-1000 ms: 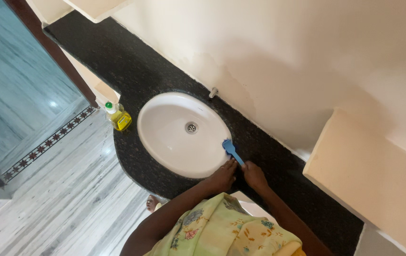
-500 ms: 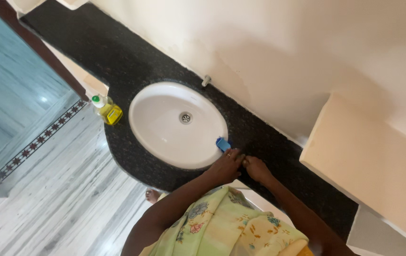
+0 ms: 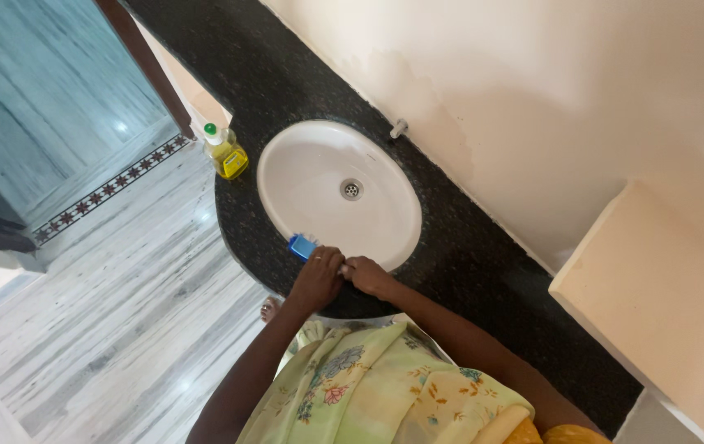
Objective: The person scrubs the interior of a white bathroom sink using a blue scrub brush. They move the brush in circular motions across the basin and around the drain, then rinse the brush under running water from the faucet.
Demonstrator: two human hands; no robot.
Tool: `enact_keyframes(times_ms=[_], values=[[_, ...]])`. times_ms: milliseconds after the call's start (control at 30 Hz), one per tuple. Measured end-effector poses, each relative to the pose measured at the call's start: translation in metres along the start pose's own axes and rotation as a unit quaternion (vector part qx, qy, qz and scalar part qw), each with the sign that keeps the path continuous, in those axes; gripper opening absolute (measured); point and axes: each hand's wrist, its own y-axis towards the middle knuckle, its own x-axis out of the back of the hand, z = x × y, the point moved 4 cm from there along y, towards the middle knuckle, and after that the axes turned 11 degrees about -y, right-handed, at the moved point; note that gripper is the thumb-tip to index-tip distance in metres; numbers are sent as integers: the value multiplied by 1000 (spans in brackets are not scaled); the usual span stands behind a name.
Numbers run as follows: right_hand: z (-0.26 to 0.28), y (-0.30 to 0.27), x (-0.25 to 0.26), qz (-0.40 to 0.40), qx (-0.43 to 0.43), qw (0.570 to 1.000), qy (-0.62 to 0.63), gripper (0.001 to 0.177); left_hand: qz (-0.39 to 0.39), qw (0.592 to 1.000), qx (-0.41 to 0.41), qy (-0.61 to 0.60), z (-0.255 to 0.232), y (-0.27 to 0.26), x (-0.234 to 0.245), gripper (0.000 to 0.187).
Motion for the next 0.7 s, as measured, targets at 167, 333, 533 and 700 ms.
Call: enact_keyframes(times_ms=[167, 333, 533, 700], values=[[-48, -3, 13, 23, 26, 995, -99, 36, 47, 993, 85, -70, -10, 9, -30, 41], [-141, -81, 57, 81, -21, 989, -125, 33, 186, 964, -19, -191, -55, 17, -87, 78], [-129, -89, 51, 95, -56, 991, 78, 30, 262, 953, 66, -139, -62, 29, -75, 75], [-51, -20, 24, 75, -20, 996, -53, 31, 147, 984, 78, -59, -18, 0, -24, 76]])
